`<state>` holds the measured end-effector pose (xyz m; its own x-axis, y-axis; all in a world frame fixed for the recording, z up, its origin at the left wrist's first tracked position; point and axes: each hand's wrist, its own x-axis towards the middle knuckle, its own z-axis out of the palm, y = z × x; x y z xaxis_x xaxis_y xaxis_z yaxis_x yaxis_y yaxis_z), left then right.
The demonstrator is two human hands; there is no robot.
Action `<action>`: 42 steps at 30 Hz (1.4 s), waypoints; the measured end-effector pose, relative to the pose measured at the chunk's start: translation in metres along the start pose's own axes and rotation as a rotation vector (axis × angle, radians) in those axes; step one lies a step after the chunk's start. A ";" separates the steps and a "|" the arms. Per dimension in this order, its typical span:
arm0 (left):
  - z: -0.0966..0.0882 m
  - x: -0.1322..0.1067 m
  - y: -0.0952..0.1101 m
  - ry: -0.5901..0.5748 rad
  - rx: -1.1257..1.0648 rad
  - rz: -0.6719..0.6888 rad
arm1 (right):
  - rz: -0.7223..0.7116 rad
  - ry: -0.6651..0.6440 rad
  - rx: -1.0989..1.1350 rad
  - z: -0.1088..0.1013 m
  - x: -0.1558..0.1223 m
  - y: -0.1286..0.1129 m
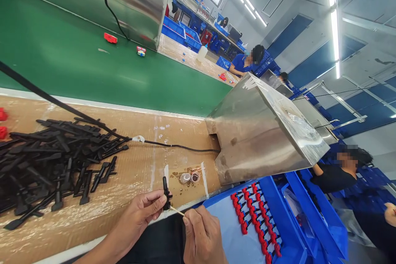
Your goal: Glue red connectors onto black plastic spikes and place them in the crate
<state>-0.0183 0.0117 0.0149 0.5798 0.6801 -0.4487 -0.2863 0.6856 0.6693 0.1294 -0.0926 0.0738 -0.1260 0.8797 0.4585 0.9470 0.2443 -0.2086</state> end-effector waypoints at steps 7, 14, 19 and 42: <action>-0.003 0.003 -0.012 0.111 0.218 0.175 | 0.015 -0.045 -0.029 0.005 -0.004 -0.008; -0.001 0.001 -0.008 0.147 0.361 0.325 | 0.117 0.071 -0.002 0.021 -0.006 -0.019; -0.005 -0.001 -0.012 0.086 0.379 0.332 | 0.151 0.044 -0.005 0.019 -0.003 -0.016; -0.004 -0.008 -0.013 0.024 0.026 0.004 | 0.062 0.058 -0.030 0.008 -0.003 -0.021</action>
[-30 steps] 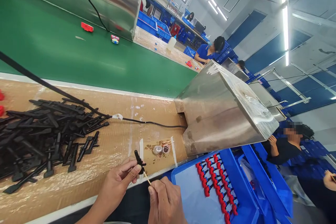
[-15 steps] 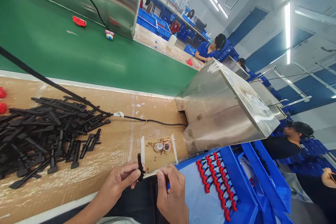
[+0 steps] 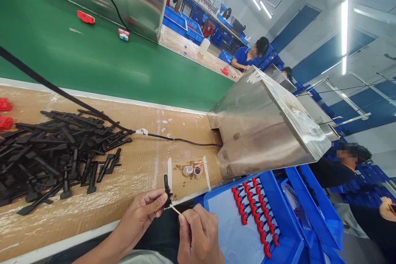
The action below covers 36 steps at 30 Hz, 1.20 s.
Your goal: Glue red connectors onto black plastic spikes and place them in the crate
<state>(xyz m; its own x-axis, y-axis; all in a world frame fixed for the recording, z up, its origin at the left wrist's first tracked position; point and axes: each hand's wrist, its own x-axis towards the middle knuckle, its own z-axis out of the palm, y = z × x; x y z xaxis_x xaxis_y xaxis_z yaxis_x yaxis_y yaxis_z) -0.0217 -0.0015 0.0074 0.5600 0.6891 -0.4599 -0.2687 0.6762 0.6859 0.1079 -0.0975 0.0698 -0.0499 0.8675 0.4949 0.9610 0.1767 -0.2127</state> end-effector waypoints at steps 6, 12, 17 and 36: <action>-0.007 0.001 -0.008 -0.008 0.156 0.126 | -0.055 -0.040 -0.014 0.001 0.009 -0.004; -0.011 0.001 -0.007 -0.077 0.207 0.166 | -0.005 -0.075 0.036 0.001 0.016 0.002; -0.012 -0.002 -0.009 -0.071 0.065 0.082 | 0.032 -0.068 0.091 -0.001 0.008 0.006; -0.002 -0.008 0.002 -0.080 -0.179 -0.083 | 0.057 0.099 0.108 -0.012 0.003 0.006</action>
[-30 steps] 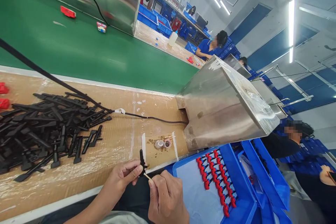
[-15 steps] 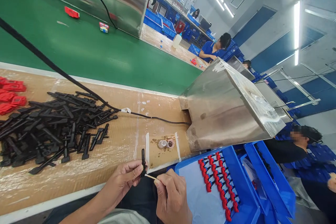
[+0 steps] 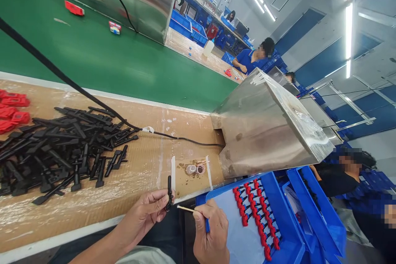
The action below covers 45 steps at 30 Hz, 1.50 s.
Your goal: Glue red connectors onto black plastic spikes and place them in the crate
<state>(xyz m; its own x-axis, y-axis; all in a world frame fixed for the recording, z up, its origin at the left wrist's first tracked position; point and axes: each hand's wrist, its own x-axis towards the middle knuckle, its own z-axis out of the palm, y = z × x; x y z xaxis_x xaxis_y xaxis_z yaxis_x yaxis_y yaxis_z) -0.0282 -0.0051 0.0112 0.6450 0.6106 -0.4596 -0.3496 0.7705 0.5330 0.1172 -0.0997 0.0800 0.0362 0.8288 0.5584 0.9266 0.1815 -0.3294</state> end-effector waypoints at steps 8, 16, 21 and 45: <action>-0.003 0.000 -0.001 0.017 0.043 0.024 | -0.032 -0.087 0.010 0.008 -0.007 -0.001; -0.009 0.004 -0.008 0.010 0.193 0.126 | -0.050 -0.148 -0.016 0.015 -0.005 -0.002; -0.010 0.002 -0.006 0.031 0.172 0.107 | 0.021 -0.135 0.049 0.013 -0.008 0.001; -0.036 -0.008 -0.006 0.114 0.022 0.124 | 0.170 0.135 -0.223 0.038 0.008 0.088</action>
<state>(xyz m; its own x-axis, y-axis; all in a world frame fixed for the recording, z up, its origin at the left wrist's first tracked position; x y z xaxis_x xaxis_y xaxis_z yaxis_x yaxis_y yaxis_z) -0.0559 -0.0081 -0.0140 0.5159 0.7184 -0.4667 -0.4056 0.6847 0.6055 0.1844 -0.0567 0.0264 0.2331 0.7567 0.6108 0.9618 -0.0865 -0.2599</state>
